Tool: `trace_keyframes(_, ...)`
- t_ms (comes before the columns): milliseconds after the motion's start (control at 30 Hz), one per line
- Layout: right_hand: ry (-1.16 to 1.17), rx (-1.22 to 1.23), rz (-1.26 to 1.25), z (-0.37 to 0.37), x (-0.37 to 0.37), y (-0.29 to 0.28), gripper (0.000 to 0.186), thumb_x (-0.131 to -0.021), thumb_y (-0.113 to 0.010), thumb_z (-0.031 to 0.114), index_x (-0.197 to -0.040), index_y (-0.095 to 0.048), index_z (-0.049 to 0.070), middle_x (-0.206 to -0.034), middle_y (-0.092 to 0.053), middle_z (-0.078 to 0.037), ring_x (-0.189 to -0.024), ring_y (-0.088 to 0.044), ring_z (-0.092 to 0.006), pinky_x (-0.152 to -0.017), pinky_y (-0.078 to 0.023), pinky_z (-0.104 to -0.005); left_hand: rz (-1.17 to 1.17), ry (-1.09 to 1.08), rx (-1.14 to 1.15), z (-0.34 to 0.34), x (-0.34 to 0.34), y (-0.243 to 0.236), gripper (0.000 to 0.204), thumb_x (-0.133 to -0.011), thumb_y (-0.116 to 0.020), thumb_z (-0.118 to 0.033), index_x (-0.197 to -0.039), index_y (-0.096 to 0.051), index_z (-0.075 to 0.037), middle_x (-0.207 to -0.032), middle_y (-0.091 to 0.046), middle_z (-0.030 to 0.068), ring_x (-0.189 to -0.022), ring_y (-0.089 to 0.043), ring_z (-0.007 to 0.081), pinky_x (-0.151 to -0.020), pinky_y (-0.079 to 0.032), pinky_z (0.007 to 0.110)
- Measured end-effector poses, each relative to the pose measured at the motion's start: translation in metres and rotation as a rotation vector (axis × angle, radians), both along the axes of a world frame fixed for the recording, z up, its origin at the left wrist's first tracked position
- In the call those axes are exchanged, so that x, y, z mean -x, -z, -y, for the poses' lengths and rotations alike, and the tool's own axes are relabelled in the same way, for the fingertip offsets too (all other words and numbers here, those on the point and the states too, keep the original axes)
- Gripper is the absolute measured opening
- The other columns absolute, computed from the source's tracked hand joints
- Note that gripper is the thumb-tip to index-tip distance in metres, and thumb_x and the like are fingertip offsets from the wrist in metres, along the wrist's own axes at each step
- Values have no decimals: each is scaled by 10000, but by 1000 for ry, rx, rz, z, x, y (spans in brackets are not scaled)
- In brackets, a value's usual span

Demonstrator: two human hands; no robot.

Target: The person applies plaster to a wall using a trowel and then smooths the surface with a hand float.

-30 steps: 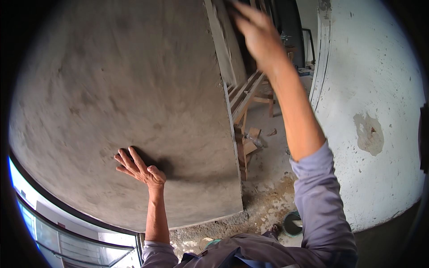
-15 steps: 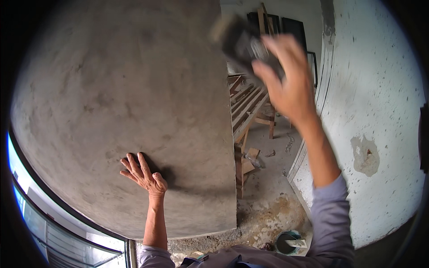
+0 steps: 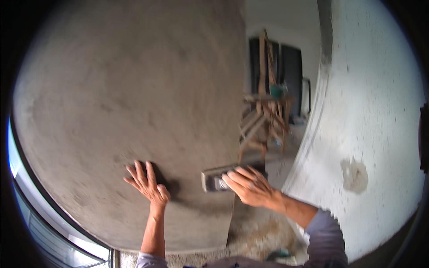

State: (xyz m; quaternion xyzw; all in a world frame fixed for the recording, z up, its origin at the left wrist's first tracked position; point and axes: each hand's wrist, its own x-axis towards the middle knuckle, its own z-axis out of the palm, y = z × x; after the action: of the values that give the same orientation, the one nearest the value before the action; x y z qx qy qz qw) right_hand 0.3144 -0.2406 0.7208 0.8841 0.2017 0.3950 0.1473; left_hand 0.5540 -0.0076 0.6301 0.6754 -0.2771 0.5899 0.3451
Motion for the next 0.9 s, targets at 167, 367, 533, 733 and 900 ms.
trace_keyframes(167,1,-186,413,-5,11,-134,466,-720,-808,49,-1151,-648,-28,-1071,-624,-161,-963,-604,-332,-824,-520,-432,-30,-59,-84,-26,25,30,725,-1033,-165,-569,-1482,-484,-97,-1595,-329,194,-1511,-160,461,-1180,57,671)
trace_keyframes(367,39,-16,346,-3,-21,-142,371,-786,-729,63,-1133,-639,-35,-998,-595,-90,-894,-573,-257,-754,-530,-369,-21,-22,-79,-18,3,13,716,-1035,-171,-568,-1485,-480,-103,-1604,-315,186,-1514,-152,455,-1177,56,677)
trace_keyframes(533,-26,-537,184,15,15,-41,481,-898,-717,223,-1296,-594,-16,-1176,-656,-135,-1099,-643,-300,-900,-538,-372,-9,-8,-76,-10,5,7,727,-1035,-174,-583,-1502,-458,-104,-1612,-292,202,-1518,-142,450,-1181,56,662)
trace_keyframes(733,-407,-1009,495,98,-37,-205,544,-1020,-552,352,-1433,-506,1,-1457,-537,-176,-1353,-499,-284,-1131,-355,-361,52,-93,-146,-13,-2,4,729,-1048,-136,-566,-1534,-400,-91,-1631,-248,201,-1536,-113,405,-1201,64,597)
trace_keyframes(900,-575,-1186,325,86,-77,-259,460,-1013,-557,238,-1445,-539,80,-1430,-573,-107,-1306,-524,-203,-1086,-395,-320,82,-123,-122,-14,-3,4,726,-1053,-136,-554,-1529,-406,-76,-1631,-253,201,-1535,-119,406,-1206,61,589)
